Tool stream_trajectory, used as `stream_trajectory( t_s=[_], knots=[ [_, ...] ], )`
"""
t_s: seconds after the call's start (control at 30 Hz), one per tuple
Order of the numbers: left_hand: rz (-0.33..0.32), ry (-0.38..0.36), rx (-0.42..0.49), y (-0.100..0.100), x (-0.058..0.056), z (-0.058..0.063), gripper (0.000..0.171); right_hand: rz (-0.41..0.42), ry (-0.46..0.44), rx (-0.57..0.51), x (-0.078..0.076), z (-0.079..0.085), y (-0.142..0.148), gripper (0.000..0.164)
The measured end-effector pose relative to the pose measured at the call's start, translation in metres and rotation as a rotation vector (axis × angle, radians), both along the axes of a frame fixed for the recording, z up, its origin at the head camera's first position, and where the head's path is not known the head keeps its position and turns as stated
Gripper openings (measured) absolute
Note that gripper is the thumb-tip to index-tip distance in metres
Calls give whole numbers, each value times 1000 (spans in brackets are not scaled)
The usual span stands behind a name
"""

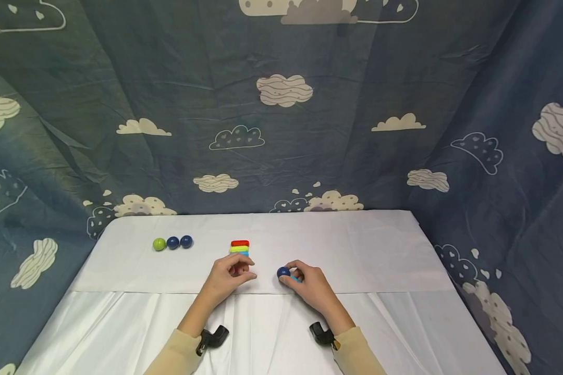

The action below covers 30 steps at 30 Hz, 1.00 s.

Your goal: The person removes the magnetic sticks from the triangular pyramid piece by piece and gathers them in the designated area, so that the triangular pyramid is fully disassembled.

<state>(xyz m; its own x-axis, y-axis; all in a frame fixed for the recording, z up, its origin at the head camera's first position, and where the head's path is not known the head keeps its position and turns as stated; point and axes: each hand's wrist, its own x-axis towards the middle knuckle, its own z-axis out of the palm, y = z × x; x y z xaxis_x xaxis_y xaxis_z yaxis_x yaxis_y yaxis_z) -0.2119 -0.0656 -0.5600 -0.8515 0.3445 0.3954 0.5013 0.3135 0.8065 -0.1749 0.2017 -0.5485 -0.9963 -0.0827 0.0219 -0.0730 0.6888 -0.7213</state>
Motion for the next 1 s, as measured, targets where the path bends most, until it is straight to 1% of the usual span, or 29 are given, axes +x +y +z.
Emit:
stream_trajectory(
  t_s=[0.17,0.27,0.37,0.43,0.53,0.67,0.8,0.9,1.0],
  knots=[
    [-66,11,-43,14,4,-1,36,14,2,-60,1,0,-3,28],
    [-115,4,-74,20,6,-1,43,71,-13,-112,2,0,-5,33],
    [-145,-1,-85,24,7,-1,46,139,-57,-187,2,-1,-6,41],
    [-150,-10,-86,25,8,-1,46,173,-91,-246,2,-1,-7,44],
    [-155,-39,-93,25,9,-1,44,184,-105,-298,1,-3,-8,44],
    [-156,-85,-115,25,11,0,42,159,-111,-308,2,-2,-11,35],
    [-151,-103,-126,25,12,1,39,138,-111,-309,3,-1,-13,29],
    [-145,-103,-126,24,12,1,37,146,-103,-316,3,-3,-12,28],
    [-129,-104,-118,22,11,0,37,164,-111,-362,0,-7,-8,28]
  ],
)
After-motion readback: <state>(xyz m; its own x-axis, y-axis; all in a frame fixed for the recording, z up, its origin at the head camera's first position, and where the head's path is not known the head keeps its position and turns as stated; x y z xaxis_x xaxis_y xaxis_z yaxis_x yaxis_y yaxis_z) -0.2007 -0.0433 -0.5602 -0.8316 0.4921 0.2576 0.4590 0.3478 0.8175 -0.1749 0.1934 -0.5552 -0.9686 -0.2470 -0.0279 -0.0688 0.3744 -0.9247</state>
